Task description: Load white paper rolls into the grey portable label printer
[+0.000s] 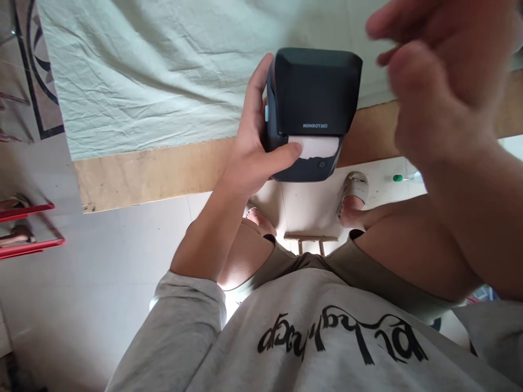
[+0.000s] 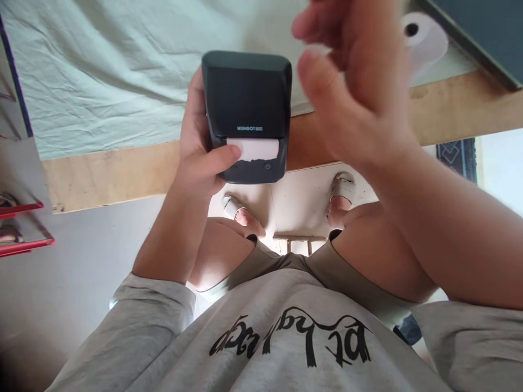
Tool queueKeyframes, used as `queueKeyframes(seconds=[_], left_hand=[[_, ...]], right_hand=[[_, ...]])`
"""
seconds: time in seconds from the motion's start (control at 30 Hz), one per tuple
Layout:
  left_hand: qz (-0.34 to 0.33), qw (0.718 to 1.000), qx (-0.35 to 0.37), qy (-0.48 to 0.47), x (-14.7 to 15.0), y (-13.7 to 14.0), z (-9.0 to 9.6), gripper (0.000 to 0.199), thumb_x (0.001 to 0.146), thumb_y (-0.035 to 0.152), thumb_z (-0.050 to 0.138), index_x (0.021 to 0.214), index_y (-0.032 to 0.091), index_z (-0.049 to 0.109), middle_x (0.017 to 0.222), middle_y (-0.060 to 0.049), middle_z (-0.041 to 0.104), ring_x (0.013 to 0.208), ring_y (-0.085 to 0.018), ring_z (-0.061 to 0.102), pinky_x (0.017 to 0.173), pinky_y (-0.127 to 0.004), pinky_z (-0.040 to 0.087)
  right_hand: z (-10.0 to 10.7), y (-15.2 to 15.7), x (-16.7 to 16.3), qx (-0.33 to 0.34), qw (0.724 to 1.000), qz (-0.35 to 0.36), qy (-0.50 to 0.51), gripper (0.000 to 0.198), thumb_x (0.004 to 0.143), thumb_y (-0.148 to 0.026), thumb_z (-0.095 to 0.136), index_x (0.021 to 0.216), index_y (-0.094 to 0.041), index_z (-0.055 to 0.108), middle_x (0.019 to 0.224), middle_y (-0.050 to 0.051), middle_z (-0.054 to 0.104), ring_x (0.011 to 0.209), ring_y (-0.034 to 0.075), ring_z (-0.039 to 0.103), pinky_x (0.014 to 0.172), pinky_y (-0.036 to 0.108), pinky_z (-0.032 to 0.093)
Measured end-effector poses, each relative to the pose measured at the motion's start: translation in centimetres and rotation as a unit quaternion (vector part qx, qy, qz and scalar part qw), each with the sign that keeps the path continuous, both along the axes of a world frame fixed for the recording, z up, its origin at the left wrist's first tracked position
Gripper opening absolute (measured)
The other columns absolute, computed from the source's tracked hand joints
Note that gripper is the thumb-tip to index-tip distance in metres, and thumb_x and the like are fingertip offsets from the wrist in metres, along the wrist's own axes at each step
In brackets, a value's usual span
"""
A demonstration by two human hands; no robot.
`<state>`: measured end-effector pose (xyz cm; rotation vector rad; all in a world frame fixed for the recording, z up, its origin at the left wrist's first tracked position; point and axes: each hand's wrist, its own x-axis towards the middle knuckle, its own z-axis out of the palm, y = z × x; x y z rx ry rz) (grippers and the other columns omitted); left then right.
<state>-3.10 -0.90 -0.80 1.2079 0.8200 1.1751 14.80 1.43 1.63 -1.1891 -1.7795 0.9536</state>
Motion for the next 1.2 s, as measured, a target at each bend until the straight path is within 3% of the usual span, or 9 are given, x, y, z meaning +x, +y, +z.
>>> queueKeyframes(seconds=[0.1, 0.23, 0.47, 0.63, 0.73, 0.83, 0.93, 1.03, 1.2], left_hand=[[0.027, 0.998, -0.021, -0.046, 0.3, -0.1, 0.4, 0.04, 0.062, 0.028, 0.057, 0.1, 0.028, 0.044, 0.104, 0.003, 0.049, 0.107, -0.017, 0.046, 0.089, -0.029, 0.04], [0.016, 0.995, -0.073, -0.068, 0.5, 0.0, 0.7, 0.026, 0.067, 0.025, 0.056, 0.091, 0.028, 0.047, 0.083, 0.0, 0.054, 0.081, -0.015, 0.052, 0.071, -0.03, 0.046], [0.019, 0.995, -0.061, -0.083, 0.6, -0.1, 0.4, 0.022, 0.071, 0.025, 0.051, 0.092, 0.027, 0.045, 0.077, 0.001, 0.052, 0.075, -0.013, 0.053, 0.063, -0.027, 0.045], [-0.006, 0.995, -0.054, -0.082, 0.3, 0.3, 0.2, 0.029, 0.066, 0.026, 0.056, 0.093, 0.028, 0.048, 0.08, 0.001, 0.054, 0.076, -0.014, 0.051, 0.064, -0.027, 0.044], [-0.027, 0.994, -0.034, -0.097, 0.4, 0.6, 0.2, 0.033, 0.065, 0.031, 0.055, 0.097, 0.031, 0.047, 0.088, 0.002, 0.056, 0.085, -0.017, 0.052, 0.062, -0.027, 0.043], [-0.057, 0.985, -0.04, -0.157, 0.5, 0.8, 0.5, 0.03, 0.071, 0.037, 0.043, 0.1, 0.031, 0.047, 0.093, 0.002, 0.058, 0.102, -0.021, 0.047, 0.072, -0.029, 0.043], [-0.071, 0.975, -0.096, -0.188, 0.3, 0.9, 0.7, 0.028, 0.074, 0.03, 0.03, 0.09, 0.023, 0.051, 0.086, -0.001, 0.059, 0.101, -0.021, 0.047, 0.08, -0.032, 0.041], [-0.051, 0.977, -0.119, -0.17, 0.0, 1.0, 0.8, 0.021, 0.07, 0.025, 0.03, 0.071, 0.02, 0.05, 0.072, -0.002, 0.055, 0.085, -0.018, 0.05, 0.074, -0.03, 0.042], [-0.017, 0.983, -0.109, -0.147, 0.3, 0.6, 0.8, 0.02, 0.072, 0.018, 0.028, 0.063, 0.019, 0.047, 0.061, -0.002, 0.041, 0.081, -0.014, 0.047, 0.07, -0.027, 0.042]], right_hand=[[-0.7, -0.6, -0.6, 0.0, 0.998, 0.058, -0.027, 0.051, 0.071, -0.046, 0.038, 0.115, -0.023, 0.026, 0.102, 0.001, 0.042, 0.082, 0.0, 0.045, 0.069, 0.014, 0.04], [-1.7, -0.1, -0.6, -0.003, 0.991, 0.099, -0.088, 0.064, 0.067, -0.054, 0.041, 0.119, -0.021, 0.023, 0.09, 0.003, 0.046, 0.073, 0.0, 0.043, 0.064, 0.016, 0.036], [-1.7, -0.1, -0.8, 0.007, 0.989, 0.121, -0.081, 0.069, 0.063, -0.051, 0.047, 0.118, -0.018, 0.021, 0.103, 0.004, 0.04, 0.081, -0.002, 0.039, 0.067, 0.011, 0.037], [-2.2, -0.2, -1.0, 0.033, 0.991, 0.115, -0.056, 0.068, 0.064, -0.05, 0.047, 0.118, -0.017, 0.022, 0.106, 0.005, 0.037, 0.083, -0.001, 0.037, 0.07, 0.01, 0.037], [-2.4, -0.2, -0.8, 0.03, 0.992, 0.118, -0.027, 0.069, 0.064, -0.049, 0.047, 0.119, -0.017, 0.02, 0.109, 0.005, 0.036, 0.083, -0.001, 0.037, 0.068, 0.01, 0.037], [-2.4, -0.1, -0.6, 0.009, 0.992, 0.122, -0.019, 0.072, 0.065, -0.049, 0.046, 0.122, -0.019, 0.015, 0.111, 0.005, 0.035, 0.081, -0.002, 0.039, 0.06, 0.009, 0.036], [-2.3, 0.1, -0.6, 0.0, 0.992, 0.123, -0.03, 0.071, 0.065, -0.051, 0.045, 0.122, -0.02, 0.016, 0.109, 0.004, 0.039, 0.08, -0.002, 0.04, 0.064, 0.01, 0.037], [-2.2, 0.1, -0.6, -0.001, 0.993, 0.102, -0.067, 0.067, 0.067, -0.051, 0.043, 0.121, -0.019, 0.021, 0.109, 0.003, 0.041, 0.086, -0.001, 0.042, 0.072, 0.011, 0.038], [-1.5, -0.2, -0.6, 0.11, 0.985, 0.1, -0.088, 0.067, 0.068, -0.044, 0.044, 0.124, -0.018, 0.018, 0.126, 0.0, 0.022, 0.117, 0.004, 0.029, 0.09, 0.011, 0.038]])
